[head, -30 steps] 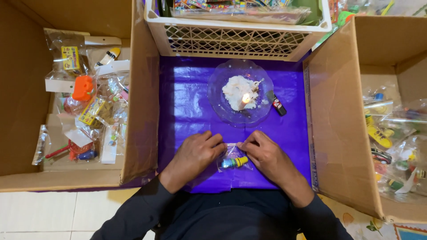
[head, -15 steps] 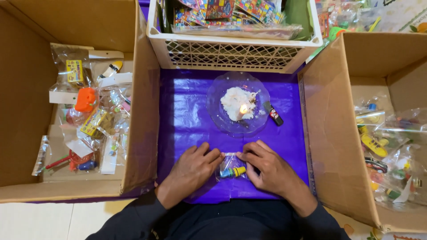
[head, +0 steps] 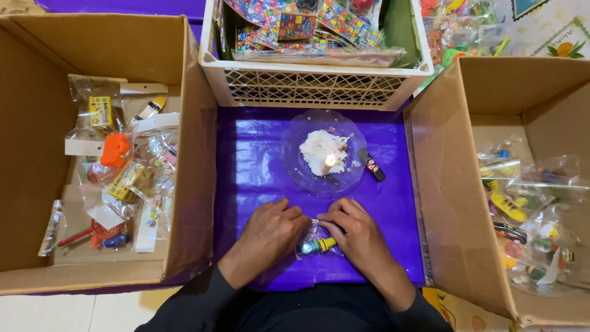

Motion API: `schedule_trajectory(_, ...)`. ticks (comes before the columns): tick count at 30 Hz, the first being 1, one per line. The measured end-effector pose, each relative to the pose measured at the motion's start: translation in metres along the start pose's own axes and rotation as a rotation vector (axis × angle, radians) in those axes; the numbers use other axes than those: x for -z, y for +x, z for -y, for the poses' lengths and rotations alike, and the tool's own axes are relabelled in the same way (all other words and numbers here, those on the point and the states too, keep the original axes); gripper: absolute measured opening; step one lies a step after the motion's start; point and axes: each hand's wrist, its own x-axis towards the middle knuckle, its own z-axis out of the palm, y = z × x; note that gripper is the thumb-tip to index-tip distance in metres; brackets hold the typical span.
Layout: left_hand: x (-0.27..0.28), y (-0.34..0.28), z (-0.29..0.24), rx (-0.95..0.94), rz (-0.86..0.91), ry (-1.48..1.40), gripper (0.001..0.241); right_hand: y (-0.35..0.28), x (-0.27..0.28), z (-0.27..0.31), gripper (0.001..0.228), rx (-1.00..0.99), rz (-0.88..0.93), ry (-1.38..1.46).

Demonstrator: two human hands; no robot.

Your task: Packaging small toy components into plastic bags and sealing the bags using a candle flame.

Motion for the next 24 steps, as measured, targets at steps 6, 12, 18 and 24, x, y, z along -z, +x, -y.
schedule_trajectory(6, -0.007, 0.006, -0.002, 0.192, -0.054, -0.204, 0.01, 0.002, 0.004, -0.003, 0.009, -0.097, 0.119, 0.032)
schedule_trajectory(12, 0.001, 0.007, -0.013, 0.187, -0.11, -0.225, 0.01, 0.006, 0.007, -0.002, 0.008, -0.011, 0.12, 0.069)
schedule_trajectory(18, -0.01, -0.006, -0.009, 0.007, -0.107, -0.024, 0.013, 0.004, 0.012, -0.006, 0.013, 0.138, 0.149, 0.002)
schedule_trajectory(24, -0.013, -0.015, -0.012, 0.014, -0.052, 0.135, 0.011, -0.002, 0.015, -0.004, 0.012, 0.133, 0.213, -0.215)
